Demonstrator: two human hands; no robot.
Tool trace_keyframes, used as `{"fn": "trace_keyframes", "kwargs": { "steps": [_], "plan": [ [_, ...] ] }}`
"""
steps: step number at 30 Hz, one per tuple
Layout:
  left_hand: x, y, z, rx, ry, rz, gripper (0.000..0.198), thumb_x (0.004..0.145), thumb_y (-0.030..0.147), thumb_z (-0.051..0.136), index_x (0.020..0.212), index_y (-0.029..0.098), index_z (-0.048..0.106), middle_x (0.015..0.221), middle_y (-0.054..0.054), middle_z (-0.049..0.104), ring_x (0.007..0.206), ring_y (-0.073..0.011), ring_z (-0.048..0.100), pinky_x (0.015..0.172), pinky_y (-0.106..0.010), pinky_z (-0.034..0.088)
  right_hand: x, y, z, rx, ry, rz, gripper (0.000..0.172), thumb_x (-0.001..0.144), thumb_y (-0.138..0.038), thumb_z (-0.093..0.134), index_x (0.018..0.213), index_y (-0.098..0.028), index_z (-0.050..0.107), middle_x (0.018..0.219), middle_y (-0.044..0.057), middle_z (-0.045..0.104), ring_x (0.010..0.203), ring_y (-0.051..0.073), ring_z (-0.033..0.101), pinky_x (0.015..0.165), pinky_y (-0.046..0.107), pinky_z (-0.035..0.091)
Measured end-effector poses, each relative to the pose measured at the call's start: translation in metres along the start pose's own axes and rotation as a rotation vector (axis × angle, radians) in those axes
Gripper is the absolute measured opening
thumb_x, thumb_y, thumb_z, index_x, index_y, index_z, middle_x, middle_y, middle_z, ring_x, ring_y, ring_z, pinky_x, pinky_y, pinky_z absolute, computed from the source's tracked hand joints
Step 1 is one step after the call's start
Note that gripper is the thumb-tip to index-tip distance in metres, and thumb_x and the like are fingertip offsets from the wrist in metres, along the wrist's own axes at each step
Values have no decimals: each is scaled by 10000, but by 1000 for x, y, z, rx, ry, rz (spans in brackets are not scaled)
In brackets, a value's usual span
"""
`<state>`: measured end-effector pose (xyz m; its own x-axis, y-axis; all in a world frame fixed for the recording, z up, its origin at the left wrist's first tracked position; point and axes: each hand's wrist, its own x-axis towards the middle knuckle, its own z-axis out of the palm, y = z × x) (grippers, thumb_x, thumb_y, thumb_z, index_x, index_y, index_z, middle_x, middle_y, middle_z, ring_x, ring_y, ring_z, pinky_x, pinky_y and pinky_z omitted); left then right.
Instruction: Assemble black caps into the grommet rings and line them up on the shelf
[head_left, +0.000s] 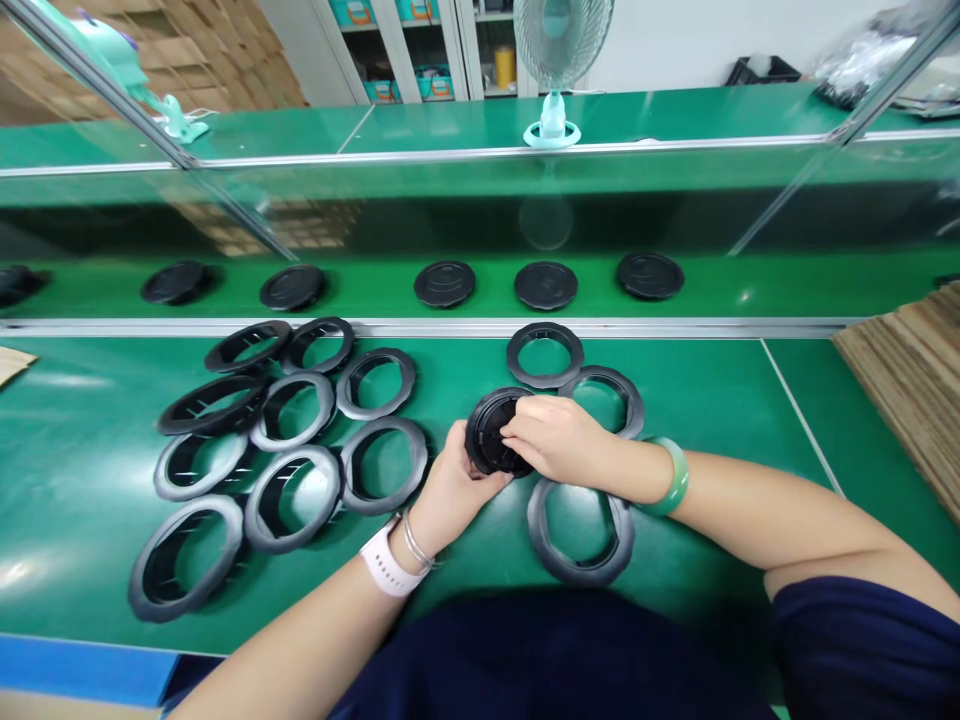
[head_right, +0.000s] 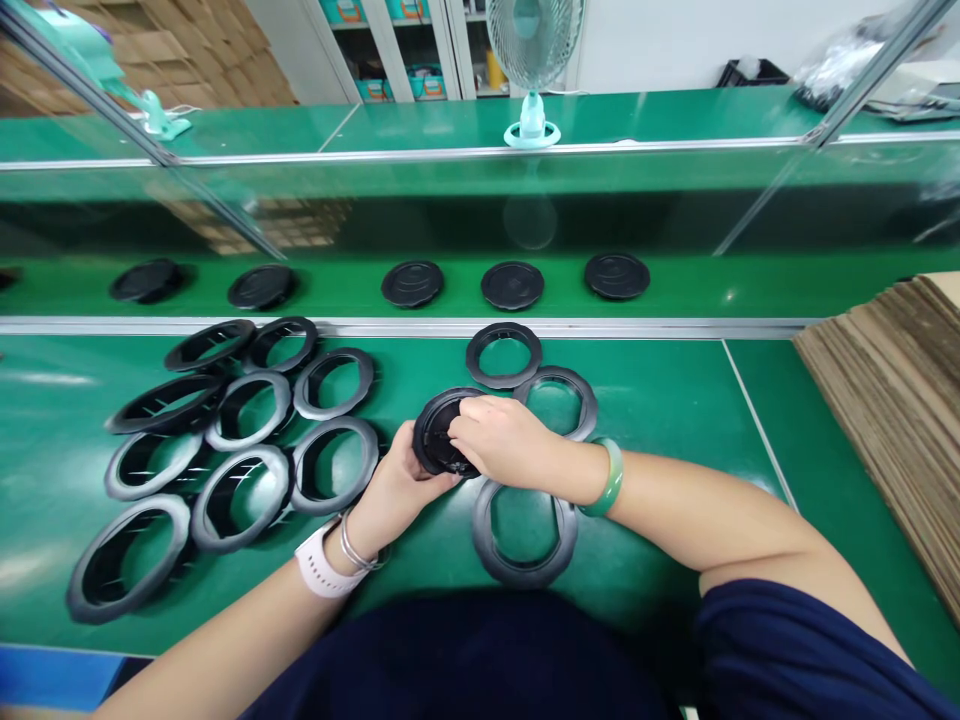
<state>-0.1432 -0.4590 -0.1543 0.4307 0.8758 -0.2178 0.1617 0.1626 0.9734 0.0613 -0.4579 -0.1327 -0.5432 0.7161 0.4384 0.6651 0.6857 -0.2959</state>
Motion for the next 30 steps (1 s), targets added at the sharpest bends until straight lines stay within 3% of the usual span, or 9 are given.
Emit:
{"fn": "trace_keyframes", "kwargs": {
  "steps": [18,30],
  "plan": [
    [0,-3,-8,92,-56,61,552,762,289,781,1174,234,418,1123,-44,575,1063,-225,601,925,-385,520,4,-3,-7,161,3,121,23,883,-166,647,860,-164,647,803,39,629,760,180,590,711,301,444],
    [0,1,-8,58,-74,43,589,757,272,781,1206,241,403,1158,-56,591,1099,-240,609,961,-405,513,3,-6,-6,90,11,144,20,872,-185,657,861,-173,668,798,39,642,748,187,591,672,303,420]
  ]
}}
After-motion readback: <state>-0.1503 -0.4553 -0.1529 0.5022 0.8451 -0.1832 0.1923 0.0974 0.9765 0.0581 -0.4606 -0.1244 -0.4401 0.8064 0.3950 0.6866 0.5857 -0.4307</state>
